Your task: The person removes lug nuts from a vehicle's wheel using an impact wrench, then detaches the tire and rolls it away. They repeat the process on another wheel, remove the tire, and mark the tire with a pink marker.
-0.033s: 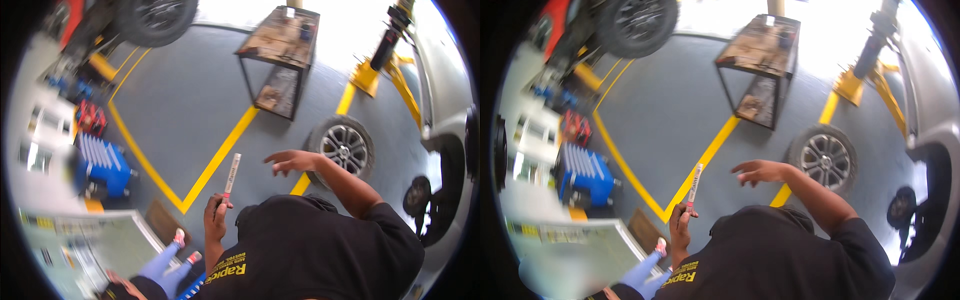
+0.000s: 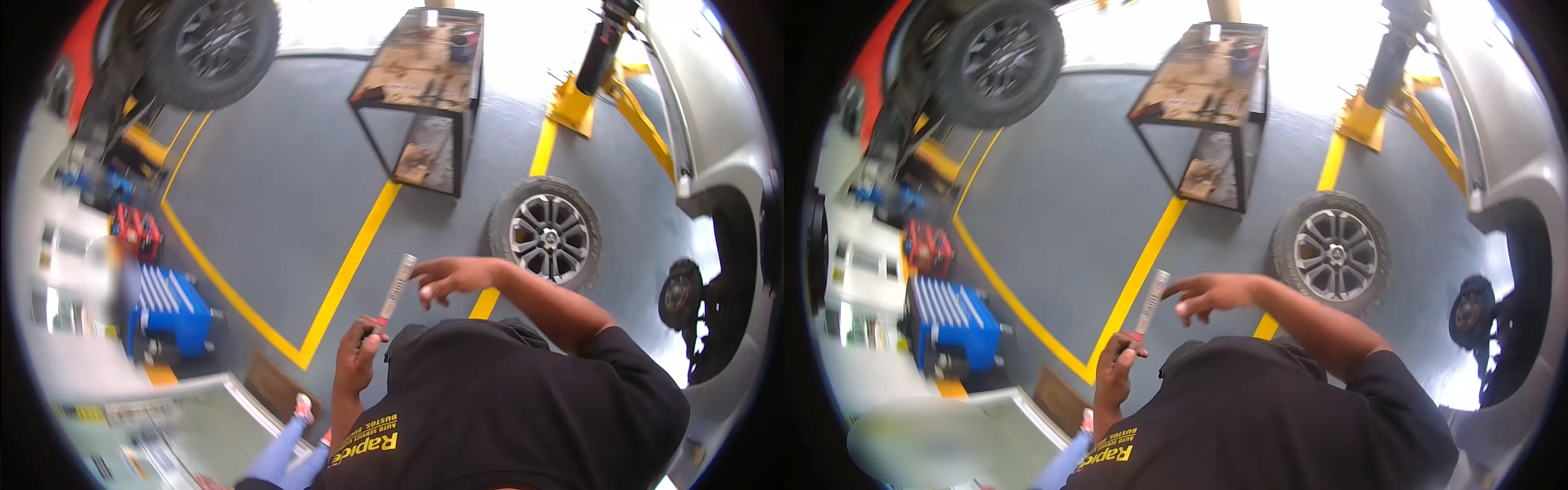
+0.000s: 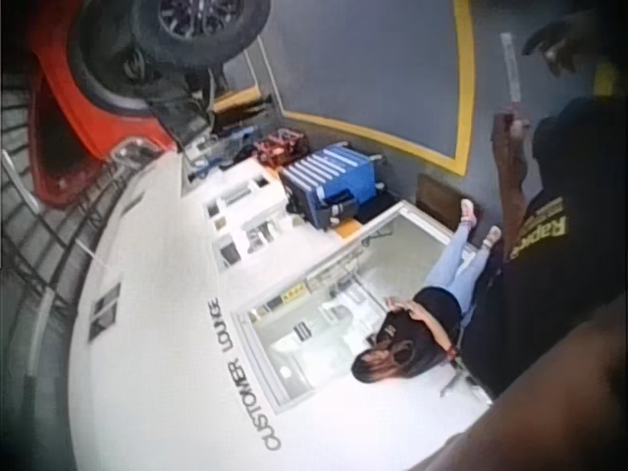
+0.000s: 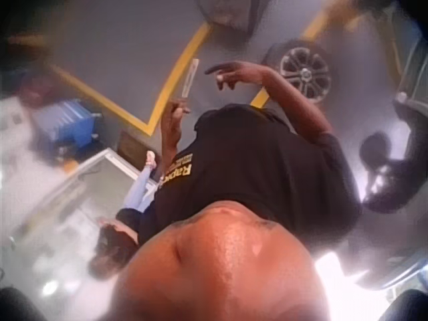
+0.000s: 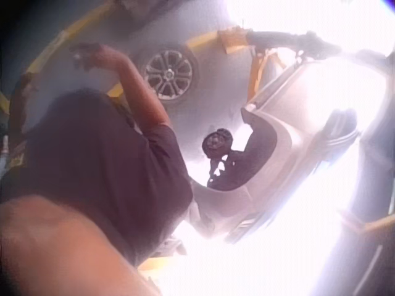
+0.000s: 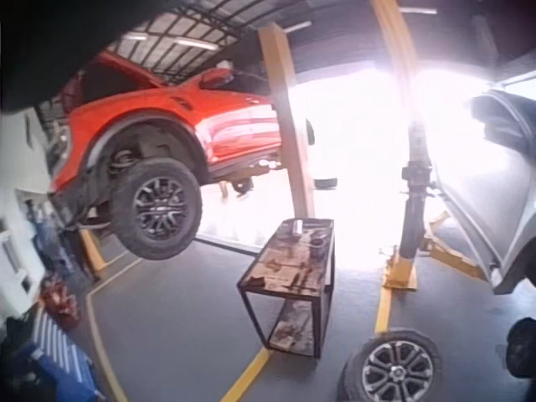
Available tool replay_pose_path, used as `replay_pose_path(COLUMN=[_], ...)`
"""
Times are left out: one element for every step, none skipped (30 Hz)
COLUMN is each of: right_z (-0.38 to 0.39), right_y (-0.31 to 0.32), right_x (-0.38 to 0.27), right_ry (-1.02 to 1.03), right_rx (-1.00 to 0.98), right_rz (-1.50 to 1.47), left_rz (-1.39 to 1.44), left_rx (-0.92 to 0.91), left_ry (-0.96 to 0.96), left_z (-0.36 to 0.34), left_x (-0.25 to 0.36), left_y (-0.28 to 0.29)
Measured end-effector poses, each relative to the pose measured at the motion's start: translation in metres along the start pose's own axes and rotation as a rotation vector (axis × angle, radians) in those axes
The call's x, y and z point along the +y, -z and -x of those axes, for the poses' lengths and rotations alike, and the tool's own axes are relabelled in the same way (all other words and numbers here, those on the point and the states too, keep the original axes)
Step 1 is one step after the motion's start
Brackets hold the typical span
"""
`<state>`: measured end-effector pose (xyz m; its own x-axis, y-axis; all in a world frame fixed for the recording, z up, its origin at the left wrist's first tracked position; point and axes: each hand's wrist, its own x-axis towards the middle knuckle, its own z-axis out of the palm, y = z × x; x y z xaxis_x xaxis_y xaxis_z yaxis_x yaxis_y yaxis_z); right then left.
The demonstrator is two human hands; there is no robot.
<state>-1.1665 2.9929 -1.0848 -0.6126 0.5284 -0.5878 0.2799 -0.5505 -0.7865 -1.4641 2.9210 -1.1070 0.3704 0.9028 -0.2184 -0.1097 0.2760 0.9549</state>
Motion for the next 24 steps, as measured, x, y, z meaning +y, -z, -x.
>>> replay_pose_path(right_z=[-0.003,-0.003,0.003,0.003,0.007,0.013,0.016,0.020,0.025,0.032,0.041,0.053,0.071,0.090,0.104,0.119,0.132,0.144,0.154,0.162,0.169,0.176,0.183,0.193], right_y=[0.014,0.040,0.066,0.087,0.104,0.128,0.154,0.182,0.213,0.237,0.260,0.286,0.312,0.340,0.364,0.388,0.408,0.430,0.455,0.482,0.508,0.536,0.565,0.596], right_x=[-0.011,-0.021,-0.023,-0.030,-0.042,-0.048,-0.057,-0.064,-0.070,-0.079,-0.087,-0.097,-0.106,-0.108,-0.118,-0.129,-0.135,-0.141,-0.142,-0.143,-0.136,-0.132,-0.129,-0.125], right_ry=[0.171,0.190,0.194,0.201,0.208,0.206,0.197,0.186,0.178,0.181,0.185,0.191,0.230,0.248,0.281,0.315,0.315,0.320,0.324,0.328,0.347,0.338,0.329,0.317], right_rx=[-0.057,-0.004,0.035,0.060,0.169,0.246,0.325,0.400,0.474,0.557,0.640,0.721,0.762,0.808,0.862,0.910,0.958,1.001,1.033,1.061,1.112,1.134,1.149,1.168], right_rz=[-0.102,-0.133,-0.167,-0.200,-0.254,-0.236,-0.211,-0.184,-0.126,-0.180,-0.234,-0.268,-0.272,-0.233,-0.263,-0.291,-0.341,-0.363,-0.362,-0.360,-0.393,-0.411,-0.427,-0.450], left_rz=[-0.029,-0.091,-0.144,-0.202,-0.176,-0.154,-0.125,-0.096,-0.069,-0.136,-0.201,-0.261,-0.282,-0.302,-0.345,-0.334,-0.324,-0.317,-0.338,-0.325,-0.297,-0.270,-0.191,-0.164], left_rx=[-0.153,-0.256,-0.345,-0.420,-0.477,-0.494,-0.511,-0.525,-0.557,-0.623,-0.688,-0.740,-0.818,-0.895,-0.981,-1.026,-1.071,-1.115,-1.194,-1.205,-1.223,-1.234,-1.248,-1.244], left_ry=[0.053,0.091,0.137,0.184,0.158,0.166,0.171,0.177,0.198,0.132,0.062,-0.024,-0.066,-0.110,-0.143,-0.132,-0.122,-0.131,-0.104,-0.091,-0.064,-0.037,0.007,0.059], left_z=[-0.046,-0.092,-0.129,-0.161,-0.194,-0.225,-0.261,-0.298,-0.335,-0.372,-0.407,-0.442,-0.476,-0.509,-0.540,-0.565,-0.588,-0.616,-0.644,-0.671,-0.693,-0.717,-0.740,-0.765], left_x=[0.007,0.019,0.026,0.030,0.023,0.020,0.022,0.025,0.034,0.046,0.060,0.073,0.086,0.099,0.111,0.118,0.125,0.130,0.133,0.136,0.130,0.124,0.113,0.113], left_y=[-0.012,-0.022,-0.039,-0.048,-0.053,-0.068,-0.084,-0.102,-0.128,-0.148,-0.168,-0.190,-0.215,-0.240,-0.258,-0.278,-0.302,-0.326,-0.347,-0.368,-0.391,-0.412,-0.431,-0.454])
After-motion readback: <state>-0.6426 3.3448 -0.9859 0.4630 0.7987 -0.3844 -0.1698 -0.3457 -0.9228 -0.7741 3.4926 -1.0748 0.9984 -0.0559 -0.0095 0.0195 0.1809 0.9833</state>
